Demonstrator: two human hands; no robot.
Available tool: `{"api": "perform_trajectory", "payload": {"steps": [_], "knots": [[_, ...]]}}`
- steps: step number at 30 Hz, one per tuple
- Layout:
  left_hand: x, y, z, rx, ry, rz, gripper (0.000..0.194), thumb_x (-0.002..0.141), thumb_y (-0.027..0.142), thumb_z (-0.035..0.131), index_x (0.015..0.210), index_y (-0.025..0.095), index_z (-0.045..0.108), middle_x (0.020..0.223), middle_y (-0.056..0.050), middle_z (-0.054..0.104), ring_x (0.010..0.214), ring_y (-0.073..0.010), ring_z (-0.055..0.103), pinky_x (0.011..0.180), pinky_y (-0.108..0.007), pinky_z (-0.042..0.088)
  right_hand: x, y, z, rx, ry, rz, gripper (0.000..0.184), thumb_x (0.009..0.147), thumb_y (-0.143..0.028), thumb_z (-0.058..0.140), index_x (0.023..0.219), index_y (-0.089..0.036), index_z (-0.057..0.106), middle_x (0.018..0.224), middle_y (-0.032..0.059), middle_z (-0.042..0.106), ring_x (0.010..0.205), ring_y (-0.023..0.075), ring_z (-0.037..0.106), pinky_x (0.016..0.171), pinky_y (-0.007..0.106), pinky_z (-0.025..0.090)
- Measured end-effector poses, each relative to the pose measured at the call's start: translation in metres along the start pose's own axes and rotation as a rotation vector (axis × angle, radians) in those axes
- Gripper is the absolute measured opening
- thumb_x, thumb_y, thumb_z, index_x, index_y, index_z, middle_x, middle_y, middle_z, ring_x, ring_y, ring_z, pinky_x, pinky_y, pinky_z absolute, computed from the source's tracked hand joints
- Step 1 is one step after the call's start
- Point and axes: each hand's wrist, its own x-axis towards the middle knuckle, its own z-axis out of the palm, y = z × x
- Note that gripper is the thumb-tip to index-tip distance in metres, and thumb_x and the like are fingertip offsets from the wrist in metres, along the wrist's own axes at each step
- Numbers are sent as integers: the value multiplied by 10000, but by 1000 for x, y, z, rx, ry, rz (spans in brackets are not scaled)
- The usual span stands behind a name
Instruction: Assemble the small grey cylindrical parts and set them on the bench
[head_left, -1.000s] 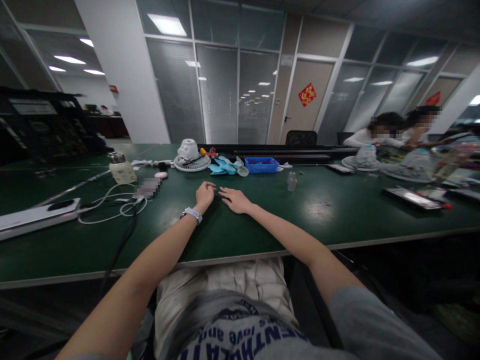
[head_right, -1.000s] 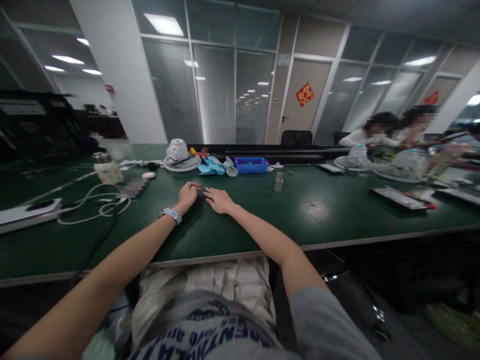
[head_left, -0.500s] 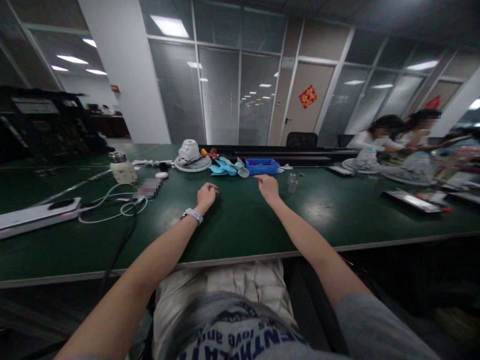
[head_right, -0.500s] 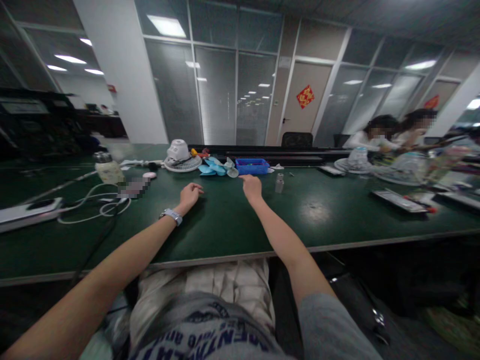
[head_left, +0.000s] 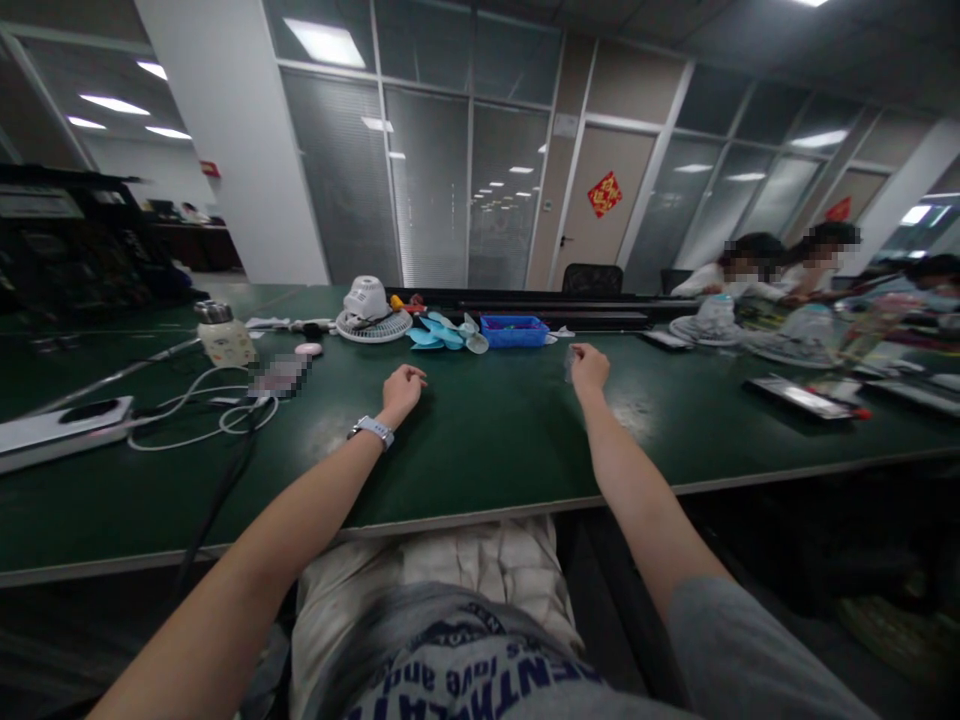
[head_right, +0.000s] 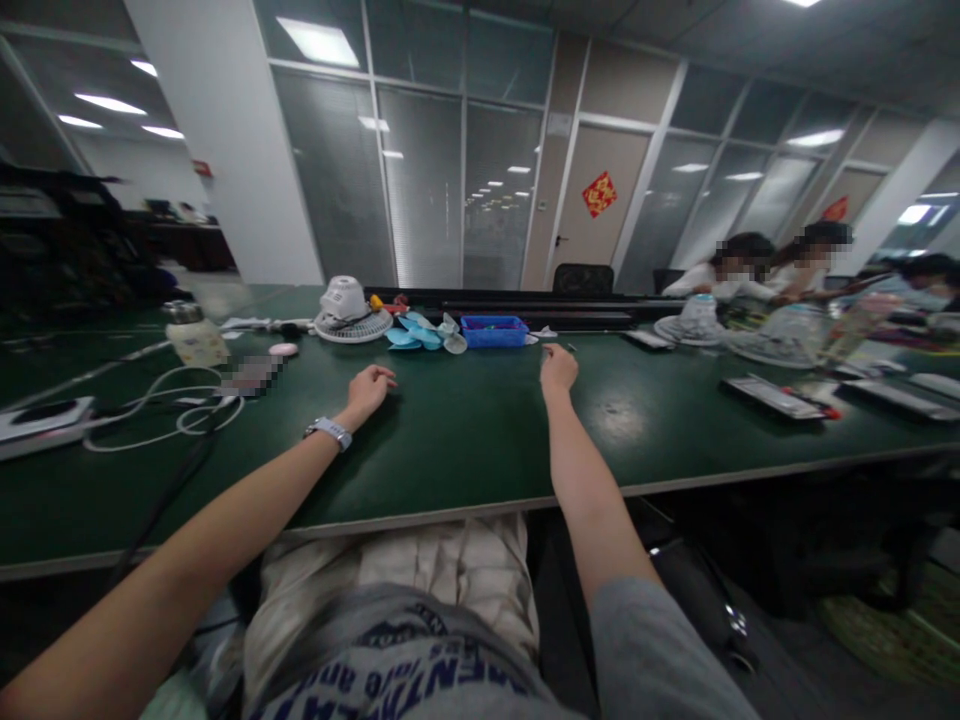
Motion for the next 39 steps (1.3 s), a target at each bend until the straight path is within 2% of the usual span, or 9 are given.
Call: {"api": "perform_trajectory", "payload": {"steps": [6,18,23,27,30,34,37,39], "knots": [[0,-1,0,-3,2,-3,239,798,161,445,909,193,654,845,-45,745,795,-184,680,735,-283,475,0,1,2,44,23,-53,344,886,-105,463,1112,-207,702,1034,98,717,960,219,649,883,320,448],[-2,3,-1,12,-14,-4,249,794,163,437,912,192,655,852,-49,745,808,-180,677,746,-277,478,1,1,3,41,9,-40,312,870,-100,493,1077,-193,707,1033,97,717,951,217,648,872,313,451],[-3,4,-2,8,-29,-8,235,794,169,448,907,197,652,844,-42,743,796,-179,676,738,-276,479,0,3,4,26,8,3,297,883,-130,488,1061,-211,711,1009,89,720,943,216,651,865,319,461],[-2,2,-1,5,-42,-6,226,792,170,454,900,201,650,846,-37,743,808,-175,678,737,-270,478,-2,2,2,11,32,59,270,867,-224,559,1106,-242,683,1041,87,707,957,229,648,848,334,476],[0,1,0,6,-48,-11,212,789,176,464,894,205,645,849,-34,744,801,-172,679,733,-269,478,-4,2,2,7,10,158,390,792,-311,680,1175,-249,638,1076,97,693,980,246,644,845,348,485],[0,0,0,4,-53,-5,205,787,173,467,889,206,641,864,-38,745,795,-172,681,724,-270,475,-5,7,4,-11,-67,249,485,732,-316,741,1193,-222,621,1053,124,694,980,264,651,844,364,490],[-1,1,-1,3,-56,-1,202,784,170,469,885,207,640,868,-41,747,798,-175,682,727,-273,475,-6,6,6,-23,-63,205,476,746,-291,723,1202,-214,610,1055,132,694,988,270,653,860,372,485],[-3,4,-2,6,-49,-3,195,784,173,476,881,208,642,865,-39,747,801,-177,680,740,-276,475,-10,-4,8,-8,-62,138,498,747,-284,721,1222,-212,590,1047,122,700,997,266,653,884,376,476]]}}
